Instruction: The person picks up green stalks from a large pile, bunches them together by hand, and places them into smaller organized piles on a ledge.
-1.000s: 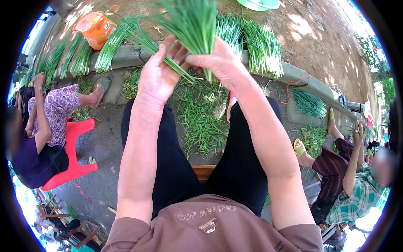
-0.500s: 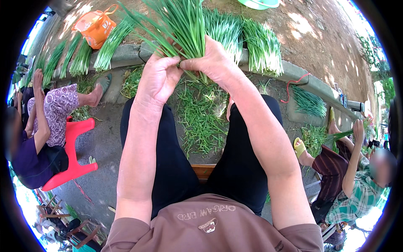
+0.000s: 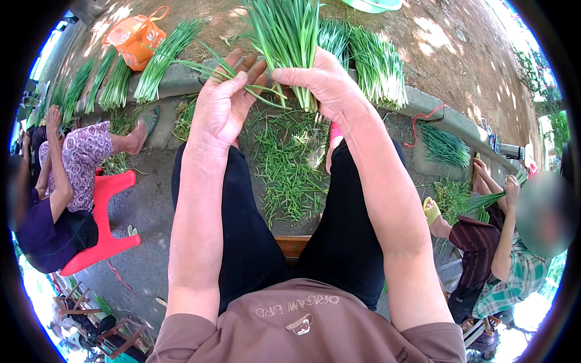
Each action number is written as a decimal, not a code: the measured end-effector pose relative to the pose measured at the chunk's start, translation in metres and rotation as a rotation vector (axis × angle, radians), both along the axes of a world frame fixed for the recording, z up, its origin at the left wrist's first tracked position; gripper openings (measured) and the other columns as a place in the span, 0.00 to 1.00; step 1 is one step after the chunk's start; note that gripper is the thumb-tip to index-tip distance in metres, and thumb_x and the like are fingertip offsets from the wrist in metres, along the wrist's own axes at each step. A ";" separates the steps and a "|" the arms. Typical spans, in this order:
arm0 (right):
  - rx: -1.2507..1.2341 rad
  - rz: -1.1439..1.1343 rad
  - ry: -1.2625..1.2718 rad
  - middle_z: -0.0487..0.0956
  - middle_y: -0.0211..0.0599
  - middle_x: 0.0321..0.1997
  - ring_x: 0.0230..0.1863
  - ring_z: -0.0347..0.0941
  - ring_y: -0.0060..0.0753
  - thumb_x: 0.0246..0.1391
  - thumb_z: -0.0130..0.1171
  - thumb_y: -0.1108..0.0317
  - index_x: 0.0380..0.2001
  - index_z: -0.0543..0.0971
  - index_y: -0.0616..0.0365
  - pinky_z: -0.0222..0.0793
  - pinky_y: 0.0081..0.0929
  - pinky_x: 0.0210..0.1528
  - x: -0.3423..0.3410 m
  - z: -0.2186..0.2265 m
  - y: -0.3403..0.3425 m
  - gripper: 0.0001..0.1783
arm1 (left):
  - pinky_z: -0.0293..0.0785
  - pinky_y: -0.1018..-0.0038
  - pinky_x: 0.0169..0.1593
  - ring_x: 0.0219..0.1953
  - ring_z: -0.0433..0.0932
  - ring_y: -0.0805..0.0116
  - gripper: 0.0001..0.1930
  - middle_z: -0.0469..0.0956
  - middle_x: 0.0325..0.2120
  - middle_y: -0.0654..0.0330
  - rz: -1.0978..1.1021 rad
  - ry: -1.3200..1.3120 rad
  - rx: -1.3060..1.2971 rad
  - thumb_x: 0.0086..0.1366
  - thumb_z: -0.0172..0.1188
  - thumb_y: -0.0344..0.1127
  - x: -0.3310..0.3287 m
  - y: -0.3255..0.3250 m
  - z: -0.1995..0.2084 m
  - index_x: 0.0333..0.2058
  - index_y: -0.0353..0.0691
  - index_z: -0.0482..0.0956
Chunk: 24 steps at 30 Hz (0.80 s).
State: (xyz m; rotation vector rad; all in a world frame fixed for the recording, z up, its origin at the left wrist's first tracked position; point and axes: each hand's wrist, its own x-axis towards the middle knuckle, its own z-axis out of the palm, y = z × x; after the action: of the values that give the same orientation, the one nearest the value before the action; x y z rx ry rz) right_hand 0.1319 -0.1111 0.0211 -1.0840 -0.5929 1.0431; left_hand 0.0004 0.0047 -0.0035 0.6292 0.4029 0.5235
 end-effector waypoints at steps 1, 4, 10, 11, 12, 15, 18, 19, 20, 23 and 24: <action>-0.019 0.047 0.001 0.77 0.34 0.32 0.30 0.74 0.23 0.40 0.63 0.78 0.38 0.73 0.63 0.71 0.20 0.31 0.002 0.000 -0.001 0.18 | 0.69 0.64 0.54 0.52 0.69 0.57 0.23 0.66 0.51 0.49 0.003 0.005 0.009 0.61 0.49 0.20 0.000 0.000 -0.001 0.55 0.34 0.59; 0.016 0.036 -0.038 0.77 0.35 0.34 0.34 0.74 0.24 0.39 0.64 0.79 0.39 0.73 0.64 0.71 0.21 0.35 -0.003 -0.003 0.001 0.20 | 0.69 0.65 0.54 0.50 0.70 0.58 0.22 0.68 0.49 0.50 0.012 0.019 0.048 0.61 0.51 0.22 0.000 0.000 -0.002 0.54 0.34 0.61; -0.037 -0.032 -0.181 0.77 0.36 0.35 0.35 0.73 0.23 0.34 0.67 0.79 0.40 0.72 0.66 0.71 0.22 0.37 -0.014 -0.009 0.008 0.24 | 0.69 0.68 0.53 0.48 0.72 0.63 0.20 0.70 0.48 0.53 0.069 0.071 0.101 0.61 0.52 0.22 0.002 -0.004 -0.005 0.52 0.33 0.64; -0.054 -0.026 -0.219 0.76 0.37 0.34 0.33 0.73 0.24 0.34 0.66 0.79 0.40 0.71 0.66 0.71 0.23 0.35 -0.016 -0.010 0.010 0.25 | 0.69 0.68 0.53 0.47 0.72 0.64 0.20 0.70 0.47 0.54 0.083 0.078 0.107 0.61 0.52 0.22 0.002 -0.005 -0.006 0.53 0.33 0.64; -0.073 -0.023 -0.257 0.76 0.38 0.33 0.32 0.73 0.24 0.33 0.66 0.79 0.40 0.71 0.66 0.71 0.23 0.34 -0.017 -0.011 0.011 0.25 | 0.69 0.68 0.53 0.47 0.72 0.65 0.21 0.70 0.47 0.54 0.095 0.085 0.111 0.60 0.53 0.21 0.002 -0.005 -0.007 0.53 0.33 0.64; -0.158 -0.028 -0.367 0.75 0.38 0.30 0.27 0.72 0.23 0.33 0.65 0.77 0.39 0.69 0.67 0.69 0.23 0.29 -0.020 -0.012 0.013 0.25 | 0.69 0.68 0.53 0.48 0.71 0.66 0.21 0.71 0.46 0.56 0.089 0.141 0.131 0.60 0.54 0.21 0.002 -0.006 -0.008 0.52 0.33 0.64; -0.196 -0.098 -0.453 0.74 0.32 0.28 0.27 0.71 0.21 0.36 0.63 0.78 0.38 0.68 0.64 0.68 0.20 0.29 -0.020 -0.020 0.013 0.22 | 0.68 0.69 0.54 0.48 0.71 0.65 0.20 0.70 0.46 0.56 0.041 0.140 0.150 0.58 0.55 0.20 0.002 -0.005 -0.007 0.51 0.33 0.65; -0.164 -0.117 -0.472 0.74 0.32 0.28 0.27 0.71 0.21 0.36 0.62 0.78 0.38 0.68 0.65 0.68 0.20 0.29 -0.016 -0.023 0.014 0.22 | 0.67 0.69 0.55 0.49 0.71 0.65 0.20 0.71 0.46 0.56 0.025 0.129 0.119 0.59 0.54 0.21 0.002 -0.005 -0.006 0.51 0.34 0.65; -0.131 -0.135 -0.491 0.74 0.32 0.28 0.27 0.71 0.21 0.36 0.62 0.78 0.38 0.68 0.65 0.68 0.20 0.29 -0.013 -0.025 0.014 0.22 | 0.66 0.70 0.56 0.49 0.70 0.65 0.20 0.71 0.46 0.56 0.009 0.117 0.088 0.60 0.53 0.21 0.002 -0.005 -0.003 0.52 0.35 0.65; -0.116 -0.117 -0.509 0.74 0.32 0.28 0.27 0.70 0.21 0.36 0.61 0.78 0.38 0.69 0.65 0.68 0.20 0.30 -0.014 -0.016 0.011 0.21 | 0.65 0.70 0.58 0.50 0.69 0.65 0.20 0.70 0.47 0.56 -0.005 0.080 0.001 0.60 0.51 0.20 -0.001 0.000 -0.002 0.52 0.36 0.64; -0.089 -0.093 -0.506 0.74 0.32 0.28 0.27 0.71 0.21 0.36 0.61 0.78 0.38 0.69 0.65 0.68 0.20 0.29 -0.015 -0.014 0.011 0.21 | 0.64 0.70 0.58 0.50 0.69 0.65 0.20 0.70 0.47 0.56 -0.009 0.065 -0.030 0.60 0.51 0.20 -0.001 0.000 -0.003 0.52 0.36 0.64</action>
State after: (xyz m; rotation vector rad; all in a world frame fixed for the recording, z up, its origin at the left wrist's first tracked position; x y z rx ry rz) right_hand 0.1171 -0.1006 0.0074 -1.4550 -0.8945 0.7168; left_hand -0.0001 0.0050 -0.0066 0.6203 0.4682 0.4891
